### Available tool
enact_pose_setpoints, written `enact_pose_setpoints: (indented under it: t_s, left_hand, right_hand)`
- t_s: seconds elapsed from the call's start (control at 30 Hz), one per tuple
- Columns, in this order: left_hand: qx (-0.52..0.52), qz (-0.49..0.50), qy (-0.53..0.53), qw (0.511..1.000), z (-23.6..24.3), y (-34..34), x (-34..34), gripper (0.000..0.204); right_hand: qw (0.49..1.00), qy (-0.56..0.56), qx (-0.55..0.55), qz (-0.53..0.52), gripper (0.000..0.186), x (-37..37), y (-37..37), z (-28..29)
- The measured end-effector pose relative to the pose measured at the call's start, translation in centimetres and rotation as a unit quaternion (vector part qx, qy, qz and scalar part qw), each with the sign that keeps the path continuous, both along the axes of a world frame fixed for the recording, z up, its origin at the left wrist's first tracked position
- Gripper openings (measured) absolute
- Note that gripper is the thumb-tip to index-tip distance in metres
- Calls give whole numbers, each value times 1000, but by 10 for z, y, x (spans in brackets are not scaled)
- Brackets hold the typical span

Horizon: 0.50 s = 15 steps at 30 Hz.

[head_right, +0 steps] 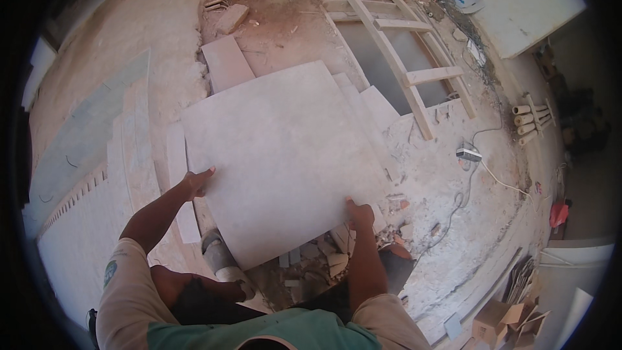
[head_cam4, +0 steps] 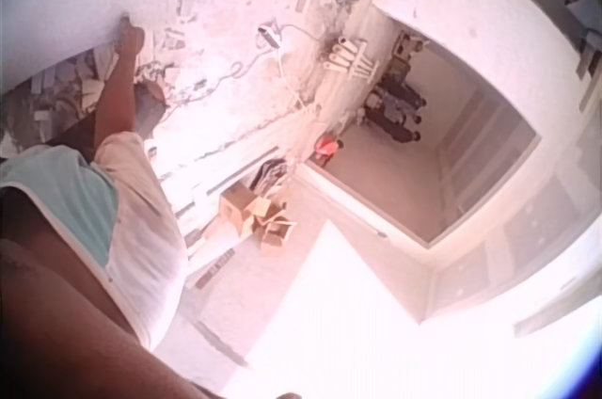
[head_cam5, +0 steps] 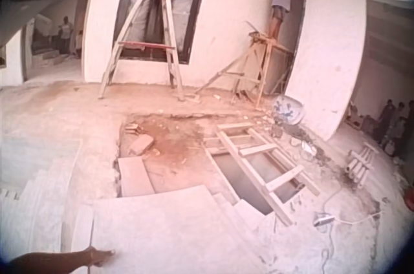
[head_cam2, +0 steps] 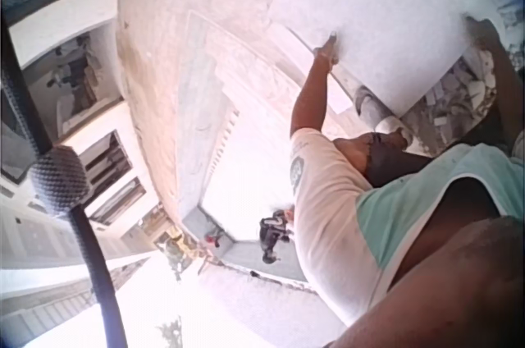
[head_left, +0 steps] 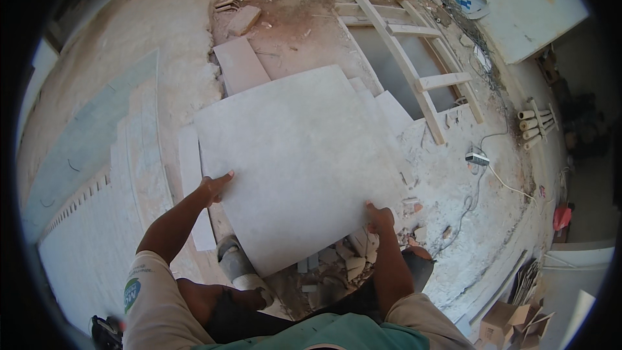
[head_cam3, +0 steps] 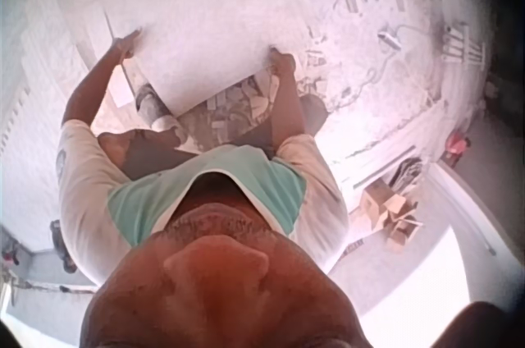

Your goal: The person picks up a large tile, places it on the ground, and uses a hand-held power grinder to cut a straight line along the edge of the tile.

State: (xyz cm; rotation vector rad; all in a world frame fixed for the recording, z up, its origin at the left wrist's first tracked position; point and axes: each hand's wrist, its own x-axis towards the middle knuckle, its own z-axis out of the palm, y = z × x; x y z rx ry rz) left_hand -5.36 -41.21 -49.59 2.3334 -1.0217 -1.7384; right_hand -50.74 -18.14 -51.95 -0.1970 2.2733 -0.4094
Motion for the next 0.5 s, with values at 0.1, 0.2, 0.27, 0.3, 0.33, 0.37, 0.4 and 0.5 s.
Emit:
enact_pose_setpoints:
  t_s: [0.1, 0.2, 0.27, 0.3, 0.33, 0.37, 0.4, 0.5]
  left_hand:
    - [54, -117, -63, 990, 45, -6, -32, 102]
    - [-3, -162, -71, 984, 53, -18, -34, 98]
    - [-57, -169, -89, 980, 42, -13, -30, 99]
    - [-63, -183, -87, 977, 38, -9, -24, 99]
    - [-68, -197, -85, 974, 34, -4, -17, 100]
    - [-62, -234, -85, 967, 34, 1, -19, 98]
    - [-57, -270, -85, 957, 34, 7, -21, 97]
    - [-24, -317, -81, 945, 53, 20, -25, 94]
  right_hand:
    - [998, -2, 24, 54, 61, -6, 4, 7]
    - [979, -7, 52, 199, 63, 8, -12, 58]
    - [948, 51, -5, 314, 66, 19, -11, 81]
    - [927, 81, -33, 366, 69, 24, -8, 87]
    - [925, 34, -36, 376, 71, 30, -8, 90]
    - [924, -12, -37, 381, 73, 32, -6, 92]
    - [921, -59, -38, 384, 76, 32, -1, 92]
    - [862, -40, 19, 506, 64, 37, -15, 67]
